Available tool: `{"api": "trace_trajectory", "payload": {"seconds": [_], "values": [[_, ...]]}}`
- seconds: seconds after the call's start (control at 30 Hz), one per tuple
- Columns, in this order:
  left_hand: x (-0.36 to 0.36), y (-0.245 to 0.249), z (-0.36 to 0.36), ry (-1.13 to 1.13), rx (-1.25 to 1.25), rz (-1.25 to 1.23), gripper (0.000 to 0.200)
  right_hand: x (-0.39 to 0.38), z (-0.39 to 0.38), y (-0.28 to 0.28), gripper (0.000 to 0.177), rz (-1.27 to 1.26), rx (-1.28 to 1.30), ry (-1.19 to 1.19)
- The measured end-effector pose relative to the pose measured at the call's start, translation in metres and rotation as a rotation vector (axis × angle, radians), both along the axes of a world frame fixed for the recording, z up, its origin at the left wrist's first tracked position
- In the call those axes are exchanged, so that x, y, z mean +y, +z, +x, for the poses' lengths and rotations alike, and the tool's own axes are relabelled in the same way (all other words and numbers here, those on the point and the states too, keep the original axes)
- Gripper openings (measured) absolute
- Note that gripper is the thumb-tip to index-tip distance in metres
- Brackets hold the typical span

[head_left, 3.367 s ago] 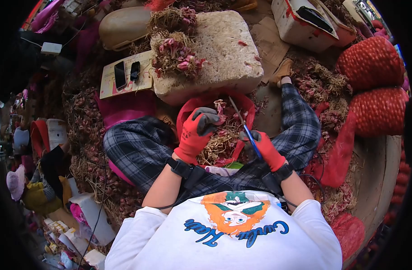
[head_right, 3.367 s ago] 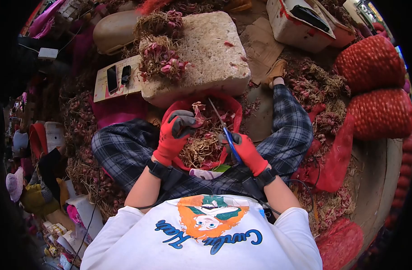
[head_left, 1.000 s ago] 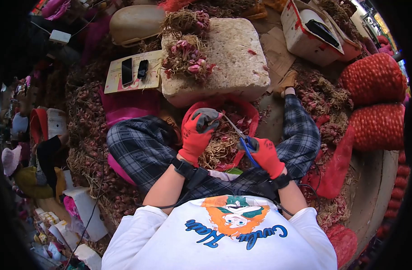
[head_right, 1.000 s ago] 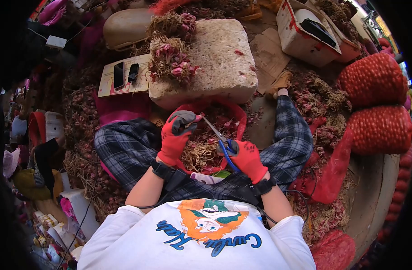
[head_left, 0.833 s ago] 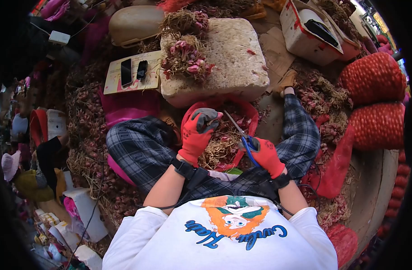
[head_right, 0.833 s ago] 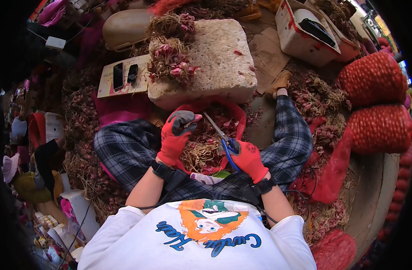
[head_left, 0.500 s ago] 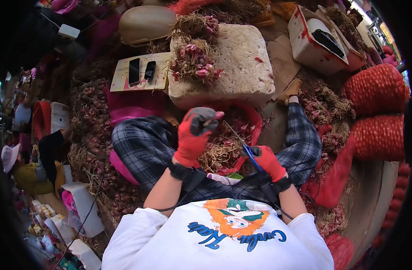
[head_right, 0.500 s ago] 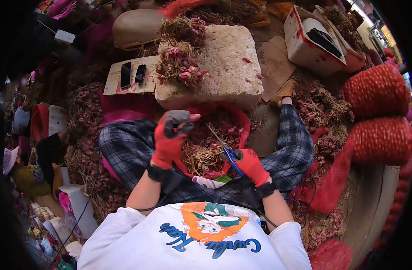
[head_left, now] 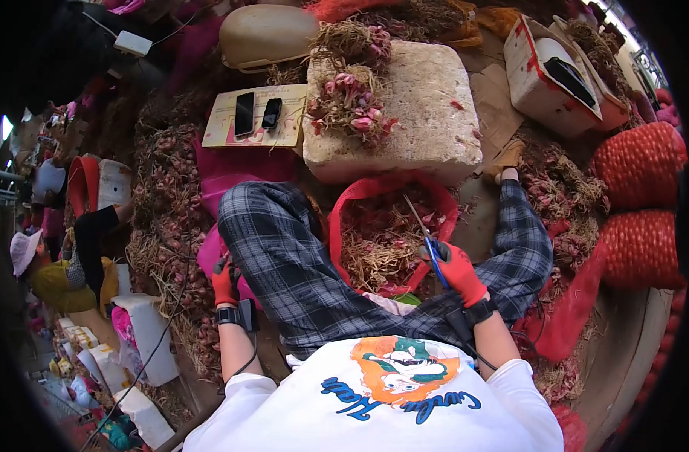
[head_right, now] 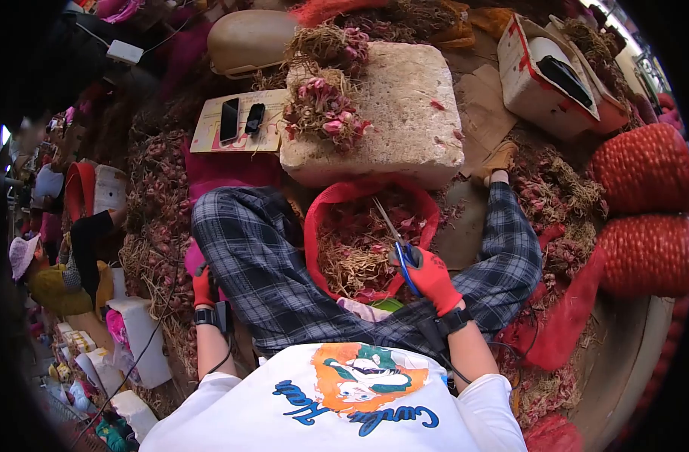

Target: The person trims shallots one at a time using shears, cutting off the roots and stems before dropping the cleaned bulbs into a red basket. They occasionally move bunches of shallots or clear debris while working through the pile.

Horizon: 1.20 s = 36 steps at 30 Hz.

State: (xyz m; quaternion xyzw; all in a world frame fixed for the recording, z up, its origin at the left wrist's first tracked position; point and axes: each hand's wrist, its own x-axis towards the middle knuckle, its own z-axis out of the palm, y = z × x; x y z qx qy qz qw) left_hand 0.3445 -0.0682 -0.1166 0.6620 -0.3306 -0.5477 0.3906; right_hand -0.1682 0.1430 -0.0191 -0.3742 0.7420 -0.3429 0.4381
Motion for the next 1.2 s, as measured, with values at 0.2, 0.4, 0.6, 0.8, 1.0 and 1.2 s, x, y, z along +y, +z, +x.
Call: {"api": "trace_trajectory", "payload": {"seconds": [0.2,0.4,0.6,0.8,1.0,1.2], "values": [[-0.090,0.169,-0.138,-0.176,-0.055,-0.653,0.039,0.008,-0.008,-0.031,0.034,-0.063,0.103,-0.056],[-0.122,0.236,-0.294,-0.922,-0.118,-0.769,0.029,-0.049,-0.014,0.014,0.032,-0.245,0.110,-0.060],[-0.115,0.107,-0.407,-0.555,0.393,0.311,0.048,-0.120,-0.029,0.012,0.034,-0.447,-0.169,-0.189],[-0.093,0.053,-0.437,-0.300,0.580,0.080,0.037,-0.201,-0.058,-0.009,0.034,-0.547,0.069,-0.145],[-0.098,0.051,-0.400,-0.511,0.384,-0.193,0.044,-0.254,-0.039,-0.018,0.035,-0.566,-0.429,-0.040],[-0.125,0.118,-0.400,-0.413,-0.787,-0.986,0.070,-0.234,-0.011,-0.048,0.033,-0.541,-0.407,-0.134]]}}
